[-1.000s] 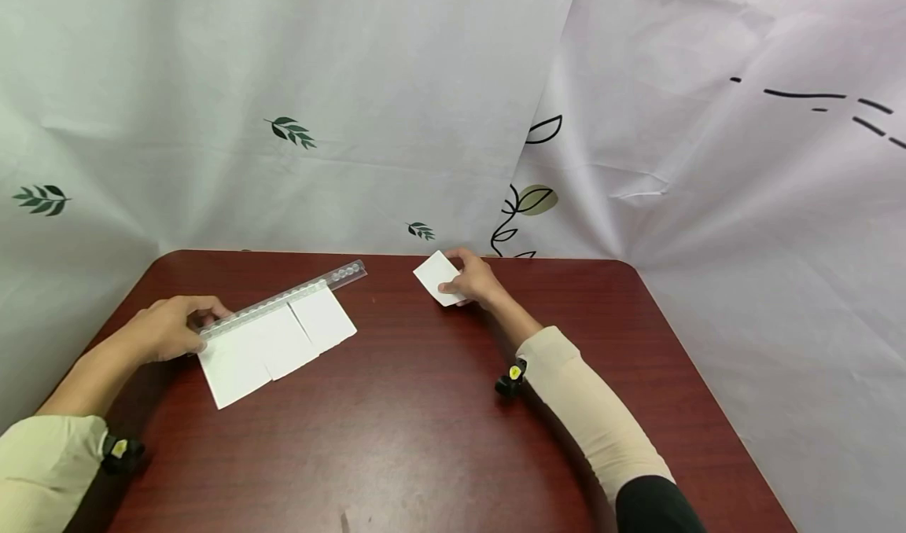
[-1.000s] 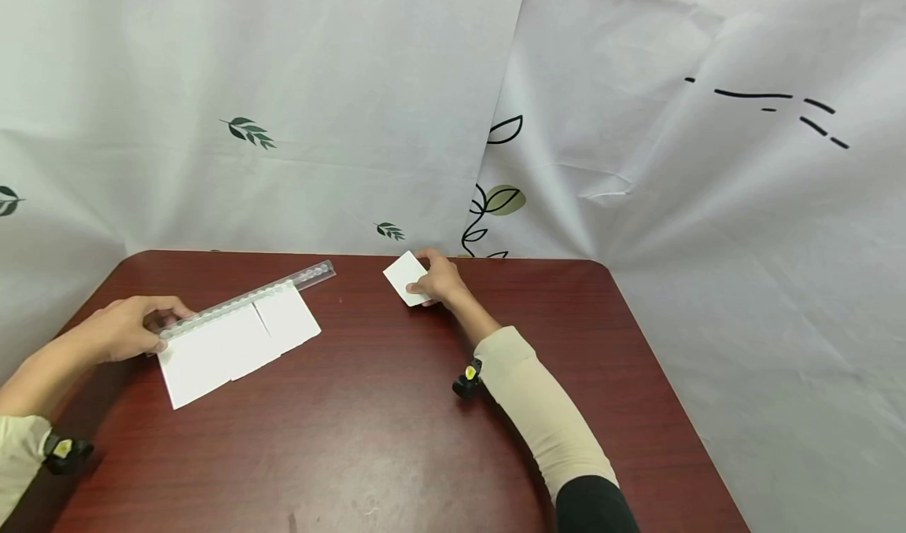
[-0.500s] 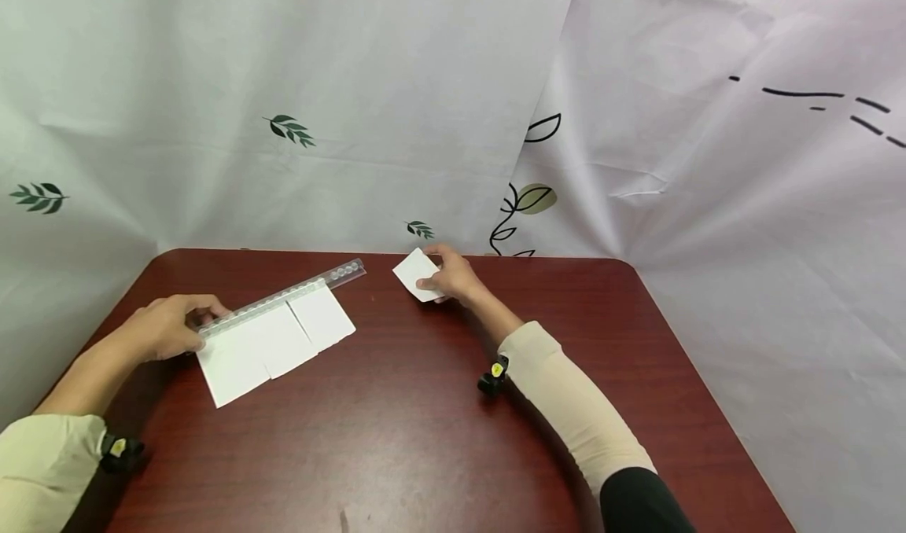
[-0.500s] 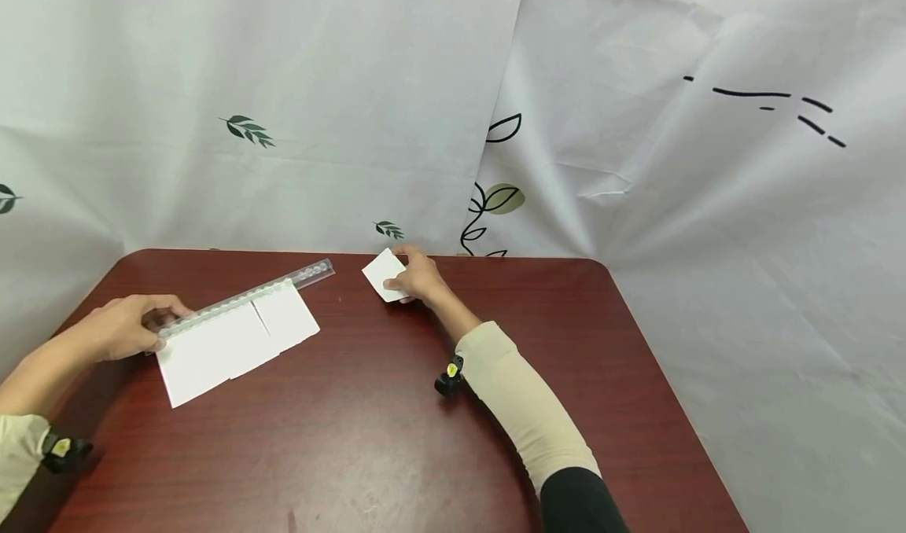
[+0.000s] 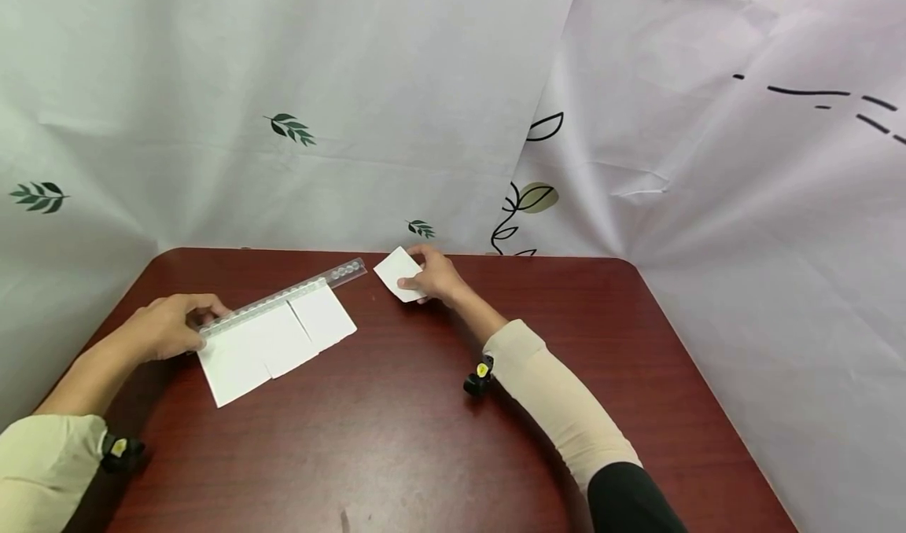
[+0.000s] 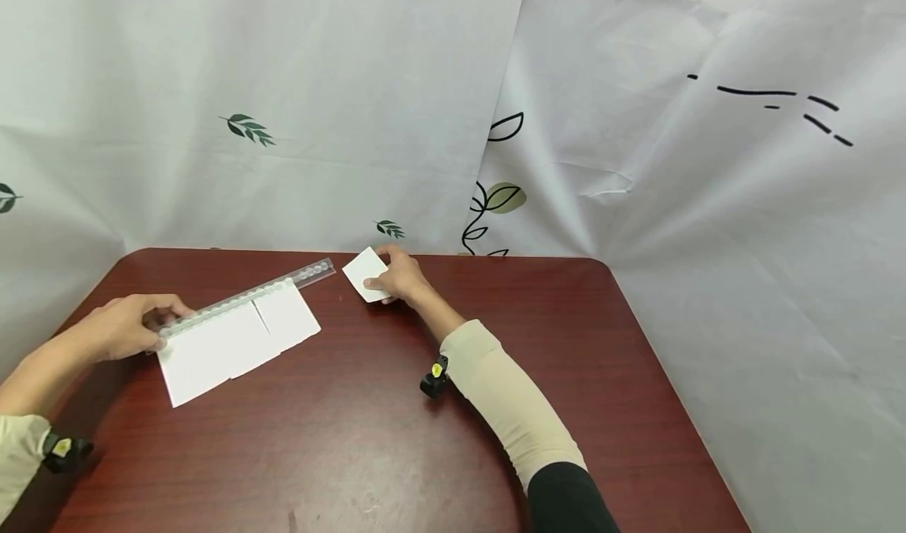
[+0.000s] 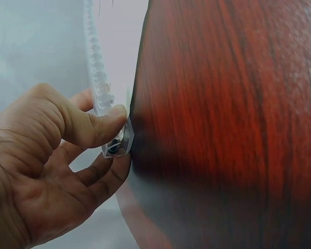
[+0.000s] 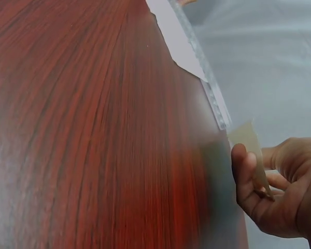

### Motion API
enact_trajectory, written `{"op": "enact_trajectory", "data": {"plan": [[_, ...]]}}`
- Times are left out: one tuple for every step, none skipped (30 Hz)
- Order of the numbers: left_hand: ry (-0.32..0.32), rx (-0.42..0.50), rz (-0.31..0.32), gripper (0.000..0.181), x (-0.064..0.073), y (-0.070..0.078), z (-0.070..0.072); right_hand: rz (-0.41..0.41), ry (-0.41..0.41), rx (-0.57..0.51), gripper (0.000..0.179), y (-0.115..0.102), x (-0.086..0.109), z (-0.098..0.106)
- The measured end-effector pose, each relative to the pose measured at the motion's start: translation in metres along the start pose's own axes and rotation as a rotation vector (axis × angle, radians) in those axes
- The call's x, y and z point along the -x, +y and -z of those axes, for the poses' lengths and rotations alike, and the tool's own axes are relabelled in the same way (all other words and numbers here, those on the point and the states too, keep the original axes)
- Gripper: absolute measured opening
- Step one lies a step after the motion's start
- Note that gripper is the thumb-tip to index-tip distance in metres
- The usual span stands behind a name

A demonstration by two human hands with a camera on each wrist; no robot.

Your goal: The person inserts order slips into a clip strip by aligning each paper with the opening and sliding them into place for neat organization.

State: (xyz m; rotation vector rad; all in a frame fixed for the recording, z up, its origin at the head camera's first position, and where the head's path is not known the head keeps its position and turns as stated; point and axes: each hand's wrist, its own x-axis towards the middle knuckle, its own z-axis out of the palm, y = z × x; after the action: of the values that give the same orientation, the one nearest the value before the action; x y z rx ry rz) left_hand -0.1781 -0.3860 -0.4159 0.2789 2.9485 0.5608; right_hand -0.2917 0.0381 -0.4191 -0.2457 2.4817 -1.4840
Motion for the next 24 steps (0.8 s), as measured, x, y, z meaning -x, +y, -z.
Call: {"op": "enact_trajectory", "data": {"plan": [[0.0, 0.0, 0.001, 0.047, 0.0, 0.0, 0.0, -0.001, 0.0, -0.005, 0.066, -0.001, -0.001, -0.002], [-0.001, 0.002, 0.003, 0.047, 0.0, 0.0, 0.0, 0.0, -0.001, -0.012, 0.065, -0.002, -0.001, -0.003], [-0.003, 0.003, 0.004, 0.047, 0.0, 0.0, 0.001, 0.002, -0.005, -0.019, 0.065, -0.003, -0.001, -0.005], [-0.004, 0.004, 0.005, 0.047, 0.0, 0.0, 0.001, 0.002, -0.006, -0.024, 0.065, -0.003, -0.001, -0.006], [-0.004, 0.003, 0.006, 0.047, 0.0, 0.0, 0.001, 0.002, -0.009, -0.028, 0.065, -0.003, -0.001, -0.008], [-0.005, 0.004, 0.006, 0.047, -0.001, 0.0, 0.001, 0.002, -0.014, -0.033, 0.065, -0.003, -0.002, -0.009], [-0.005, 0.003, 0.006, 0.047, -0.001, 0.0, 0.001, 0.001, -0.017, -0.038, 0.065, -0.003, -0.002, -0.011], [-0.005, 0.003, 0.006, 0.047, -0.001, 0.0, 0.0, 0.001, -0.018, -0.043, 0.065, -0.003, -0.003, -0.012], [-0.005, 0.0, 0.006, 0.047, -0.001, 0.0, 0.0, 0.0, -0.022, -0.047, 0.065, -0.003, -0.003, -0.014], [-0.003, -0.002, 0.006, 0.047, -0.001, 0.0, 0.0, -0.002, -0.025, -0.05, 0.066, -0.003, -0.004, -0.015], [-0.003, -0.004, 0.005, 0.047, -0.001, 0.0, 0.0, -0.003, -0.026, -0.051, 0.066, -0.002, -0.004, -0.017], [-0.002, -0.005, 0.005, 0.047, -0.001, 0.0, -0.001, -0.005, -0.027, -0.054, 0.066, -0.002, -0.004, -0.018], [-0.001, -0.008, 0.004, 0.047, -0.001, 0.0, -0.001, -0.007, -0.028, -0.057, 0.066, -0.002, -0.005, -0.02], [0.0, -0.01, 0.003, 0.047, -0.001, 0.0, -0.001, -0.009, -0.029, -0.059, 0.065, -0.002, -0.005, -0.021], [0.001, -0.011, 0.003, 0.046, -0.001, 0.0, -0.001, -0.011, -0.029, -0.058, 0.065, -0.003, -0.005, -0.022], [0.001, -0.012, 0.002, 0.047, -0.001, 0.0, -0.001, -0.012, -0.027, -0.055, 0.064, -0.003, -0.005, -0.023], [0.002, -0.012, 0.001, 0.047, -0.001, 0.0, -0.001, -0.012, -0.026, -0.053, 0.064, -0.003, -0.005, -0.025], [0.004, -0.014, 0.0, 0.047, -0.001, 0.0, -0.001, -0.011, -0.027, -0.05, 0.063, -0.003, -0.005, -0.026], [0.005, -0.014, 0.0, 0.047, -0.001, 0.0, -0.001, -0.011, -0.027, -0.048, 0.062, -0.003, -0.005, -0.027], [0.005, -0.012, 0.0, 0.047, 0.0, 0.0, 0.0, -0.01, -0.026, -0.042, 0.061, -0.004, -0.005, -0.028], [0.005, -0.011, 0.001, 0.047, 0.0, 0.0, 0.0, -0.009, -0.027, -0.036, 0.06, -0.004, -0.005, -0.029], [0.004, -0.01, 0.002, 0.047, 0.0, -0.001, 0.0, -0.008, -0.029, -0.034, 0.059, -0.004, -0.005, -0.03], [0.003, -0.009, 0.003, 0.047, 0.0, -0.001, 0.0, -0.005, -0.033, -0.036, 0.059, -0.004, -0.005, -0.032], [0.002, -0.008, 0.005, 0.047, 0.0, -0.001, 0.0, -0.002, -0.038, -0.036, 0.058, -0.004, -0.005, -0.033]]}}
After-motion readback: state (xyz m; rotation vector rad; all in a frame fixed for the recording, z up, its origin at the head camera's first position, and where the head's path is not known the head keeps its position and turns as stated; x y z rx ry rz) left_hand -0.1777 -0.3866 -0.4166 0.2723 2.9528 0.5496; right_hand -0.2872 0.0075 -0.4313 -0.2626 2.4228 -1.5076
